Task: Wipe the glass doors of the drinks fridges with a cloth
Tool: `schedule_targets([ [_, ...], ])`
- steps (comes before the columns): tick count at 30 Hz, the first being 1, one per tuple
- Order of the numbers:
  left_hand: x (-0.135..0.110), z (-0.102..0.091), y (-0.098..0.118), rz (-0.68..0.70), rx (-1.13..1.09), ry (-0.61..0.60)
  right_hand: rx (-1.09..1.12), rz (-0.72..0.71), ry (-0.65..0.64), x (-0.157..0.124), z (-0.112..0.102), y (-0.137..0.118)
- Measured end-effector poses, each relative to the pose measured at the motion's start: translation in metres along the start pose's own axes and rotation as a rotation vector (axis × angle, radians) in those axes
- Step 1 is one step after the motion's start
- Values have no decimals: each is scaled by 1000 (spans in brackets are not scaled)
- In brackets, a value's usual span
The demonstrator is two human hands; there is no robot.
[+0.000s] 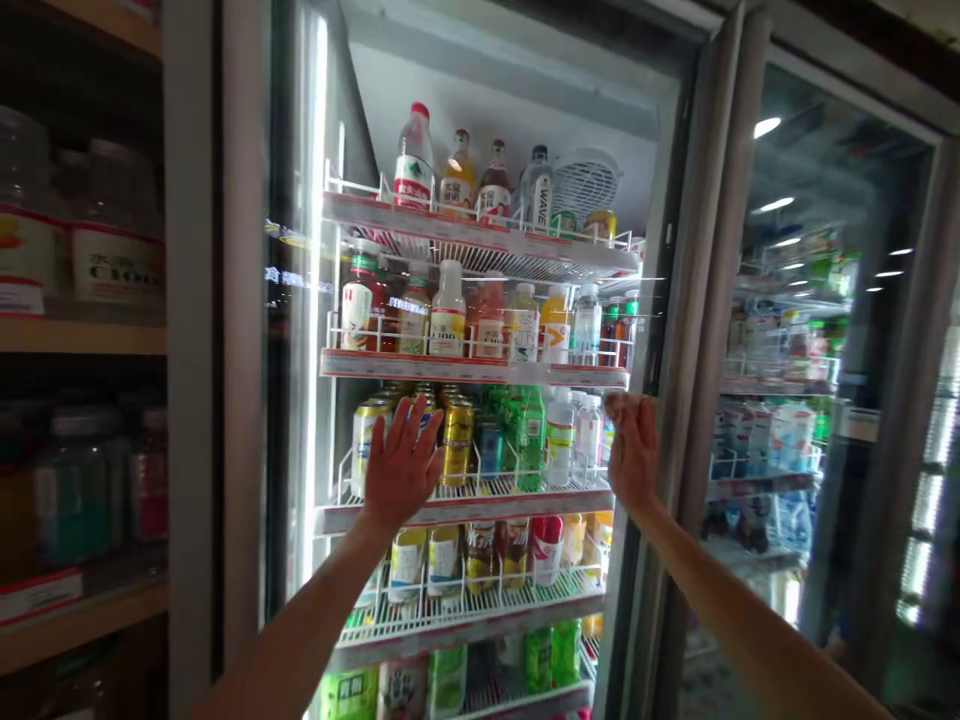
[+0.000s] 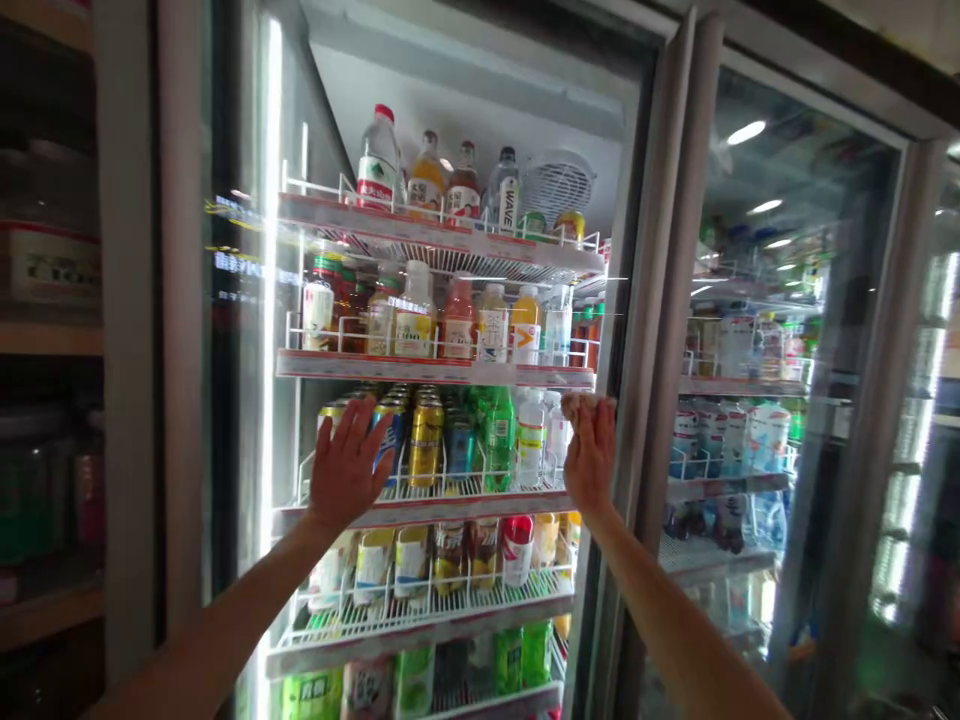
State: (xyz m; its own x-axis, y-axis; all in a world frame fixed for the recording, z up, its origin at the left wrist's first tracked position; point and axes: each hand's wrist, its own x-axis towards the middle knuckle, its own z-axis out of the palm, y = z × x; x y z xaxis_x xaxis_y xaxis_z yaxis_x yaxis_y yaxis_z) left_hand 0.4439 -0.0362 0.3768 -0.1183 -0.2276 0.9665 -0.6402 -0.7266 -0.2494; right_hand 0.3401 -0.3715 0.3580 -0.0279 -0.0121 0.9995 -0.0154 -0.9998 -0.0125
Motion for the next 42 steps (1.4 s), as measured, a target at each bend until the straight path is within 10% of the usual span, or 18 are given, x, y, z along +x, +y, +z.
schedule_targets([
  [10, 1, -3, 1, 4, 18, 5, 7, -50, 2, -6, 6, -42],
  [15, 0, -2, 2, -8, 18, -5, 59, -331, -298, -26, 2, -76],
  [21, -1, -2, 2, -4, 34, -9, 17, -147, -170, 9, 10, -94],
  [26, -4, -3, 2, -2, 16, -16, 81, -460, -307, -7, 12, -110],
  [32, -7, -3, 3, -11, 30, -33, 28, -201, -148, 9, 18, -114],
  [38, -17, -5, 2, 1, 35, -65, 79, -440, -291, -26, 14, -117],
  [42, -20, -4, 2, 18, 64, -60, 25, -173, -148, 8, 21, -118],
])
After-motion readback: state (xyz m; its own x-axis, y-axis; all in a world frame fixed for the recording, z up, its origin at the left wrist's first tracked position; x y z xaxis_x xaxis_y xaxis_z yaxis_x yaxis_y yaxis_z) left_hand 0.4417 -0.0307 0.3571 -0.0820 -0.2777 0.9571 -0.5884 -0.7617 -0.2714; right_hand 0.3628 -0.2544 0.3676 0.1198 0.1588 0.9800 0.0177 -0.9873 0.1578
